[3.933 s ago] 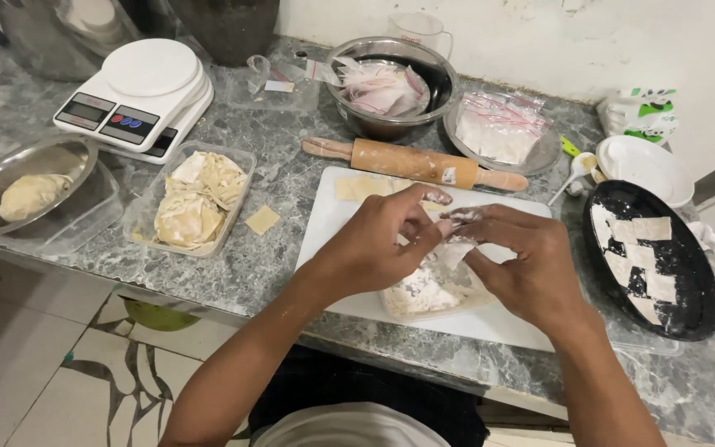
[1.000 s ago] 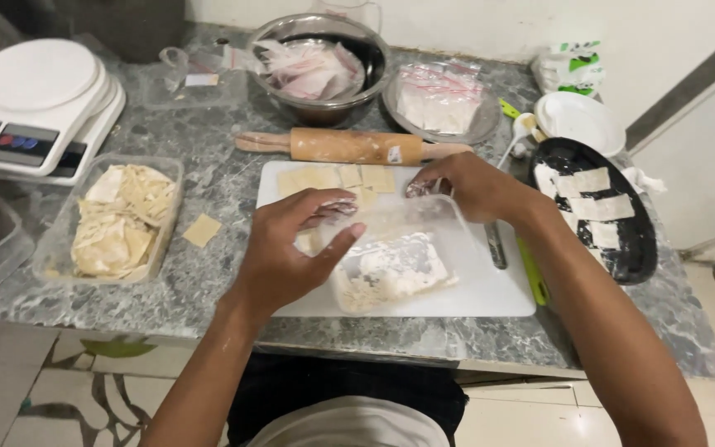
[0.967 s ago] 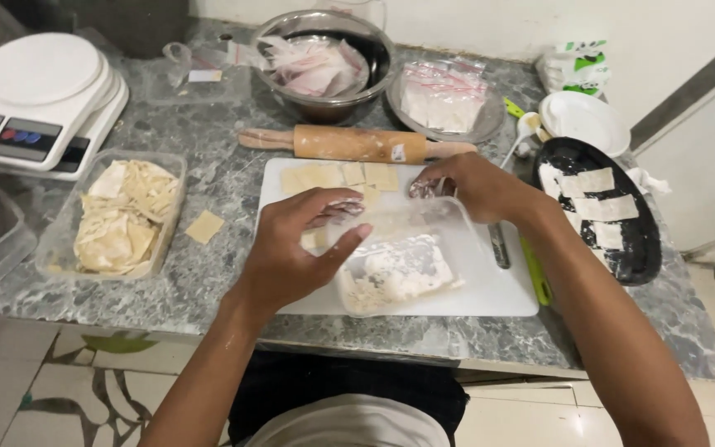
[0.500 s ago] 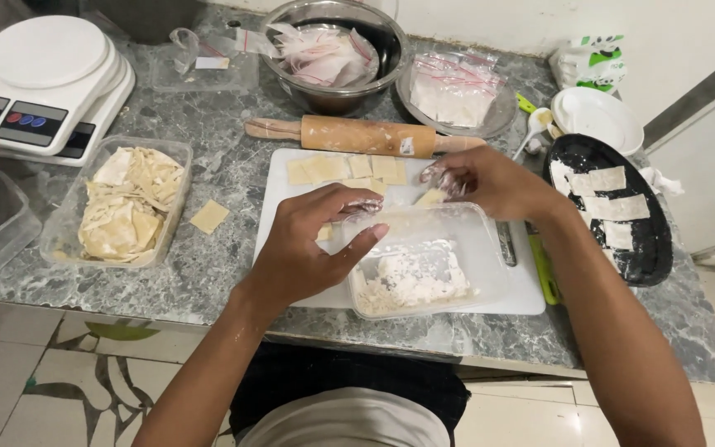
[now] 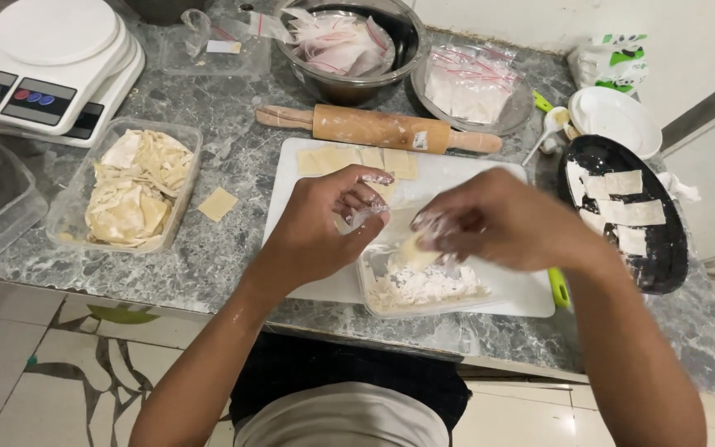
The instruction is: The person is folding small squares of dough and placing them into a tray on a kitchen counter.
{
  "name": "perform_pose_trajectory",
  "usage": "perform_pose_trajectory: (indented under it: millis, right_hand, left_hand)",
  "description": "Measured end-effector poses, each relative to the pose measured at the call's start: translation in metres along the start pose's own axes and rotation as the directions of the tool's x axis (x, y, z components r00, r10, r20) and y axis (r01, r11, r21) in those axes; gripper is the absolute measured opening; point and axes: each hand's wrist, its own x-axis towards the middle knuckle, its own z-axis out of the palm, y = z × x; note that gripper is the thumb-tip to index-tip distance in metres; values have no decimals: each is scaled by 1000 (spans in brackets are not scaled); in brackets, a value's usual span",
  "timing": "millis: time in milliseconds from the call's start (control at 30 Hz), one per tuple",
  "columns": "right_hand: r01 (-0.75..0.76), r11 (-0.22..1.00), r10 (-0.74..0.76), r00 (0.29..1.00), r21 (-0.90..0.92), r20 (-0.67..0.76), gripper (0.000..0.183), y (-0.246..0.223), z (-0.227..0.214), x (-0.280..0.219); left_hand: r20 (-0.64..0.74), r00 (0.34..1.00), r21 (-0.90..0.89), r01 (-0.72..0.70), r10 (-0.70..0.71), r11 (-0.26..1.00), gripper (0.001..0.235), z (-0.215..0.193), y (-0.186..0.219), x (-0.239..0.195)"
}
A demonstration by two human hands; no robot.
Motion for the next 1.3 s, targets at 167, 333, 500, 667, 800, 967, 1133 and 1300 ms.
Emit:
perform_pose_trajectory:
  millis: [167,333,500,667,800,967,1133,1300]
  right_hand:
    - [-317,865,272,948,-390,-168,16,-21,22,1]
    - [-259,866,272,962,-428,-32,27,-43,27,12]
    - [-122,848,189,979,-516,79,20,-30,41,30]
    - [-194,795,268,962,-575,46,21,-44,30,26]
    - [-209,803,335,933,-559,134,26,-58,28,31]
    - [-238,792,373,918,-562,137,27,-58,28,27]
    - [-258,802,399,903,-539,162,29,-52,25,19]
    - [-332,872,381,922,-360,73,32,-56,15,12]
  left_hand:
    - [-32,999,14,15,-14,1000,35,0,-5,1]
    - [-46,999,15,-24,25,1000,35,0,-7,6]
    - [42,986,88,-161,158,983,40,-2,-10,18]
    - [44,988,45,-153,151,987,41,-2,-15,18]
    - [35,985,13,-169,168,986,39,0,-21,17]
    - [22,985,-17,-168,168,986,38,-2,-21,15]
    - [26,987,-46,-156,157,987,37,-3,-19,15]
    - [-23,969,-19,-247,247,969,33,-2,-23,14]
